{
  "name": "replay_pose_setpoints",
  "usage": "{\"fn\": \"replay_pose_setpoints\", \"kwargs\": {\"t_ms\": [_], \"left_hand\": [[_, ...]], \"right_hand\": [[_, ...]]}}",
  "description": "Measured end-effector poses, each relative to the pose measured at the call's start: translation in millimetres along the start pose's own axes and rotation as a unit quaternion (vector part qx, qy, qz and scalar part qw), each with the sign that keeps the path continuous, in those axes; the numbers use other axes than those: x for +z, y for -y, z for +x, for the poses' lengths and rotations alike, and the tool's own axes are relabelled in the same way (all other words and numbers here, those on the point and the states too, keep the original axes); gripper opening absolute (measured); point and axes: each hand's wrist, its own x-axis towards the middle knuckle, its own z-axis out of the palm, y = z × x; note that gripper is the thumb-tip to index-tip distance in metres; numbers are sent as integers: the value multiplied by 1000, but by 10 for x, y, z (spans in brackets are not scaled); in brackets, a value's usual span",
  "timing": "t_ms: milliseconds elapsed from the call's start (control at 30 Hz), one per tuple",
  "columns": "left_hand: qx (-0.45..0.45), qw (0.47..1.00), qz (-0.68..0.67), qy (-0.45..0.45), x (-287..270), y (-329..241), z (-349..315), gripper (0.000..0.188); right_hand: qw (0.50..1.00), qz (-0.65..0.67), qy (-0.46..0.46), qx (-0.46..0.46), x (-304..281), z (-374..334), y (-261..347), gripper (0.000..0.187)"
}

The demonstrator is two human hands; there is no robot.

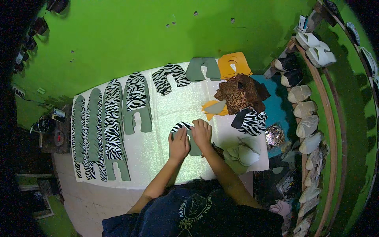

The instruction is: The person repeatedly picks up a zebra-print fabric strap and a green foam sole, aligns the strap over the sole, and presses it into place. They then place the assembled unit onto a growing row of similar sandals on the table. This process is repeated with multiple pairs of straps and soles throughout the clip.

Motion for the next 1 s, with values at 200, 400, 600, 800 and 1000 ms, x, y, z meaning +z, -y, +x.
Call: {"fn": "replay_pose_setpoints", "kwargs": {"t_ms": [200, 400, 600, 800, 1000], "left_hand": [[-7, 1000, 14, -8, -36, 227, -85, 39], [-5, 1000, 0, -14, 11, 304, -150, 42], [-46, 998, -20, 29, 59, 323, -189, 50], [-52, 998, 4, 26, -3, 276, -168, 47], [-26, 999, 18, -9, 28, 304, -159, 45]], "right_hand": [[1000, -17, -9, -3, 26, -22, -22, 21], [995, 21, 37, -90, 107, -48, 95, 23], [965, 114, 170, -164, 272, -193, 316, 55], [969, 91, 185, -137, 243, -190, 272, 57], [974, 4, 200, -105, 123, -201, 17, 57]]}}
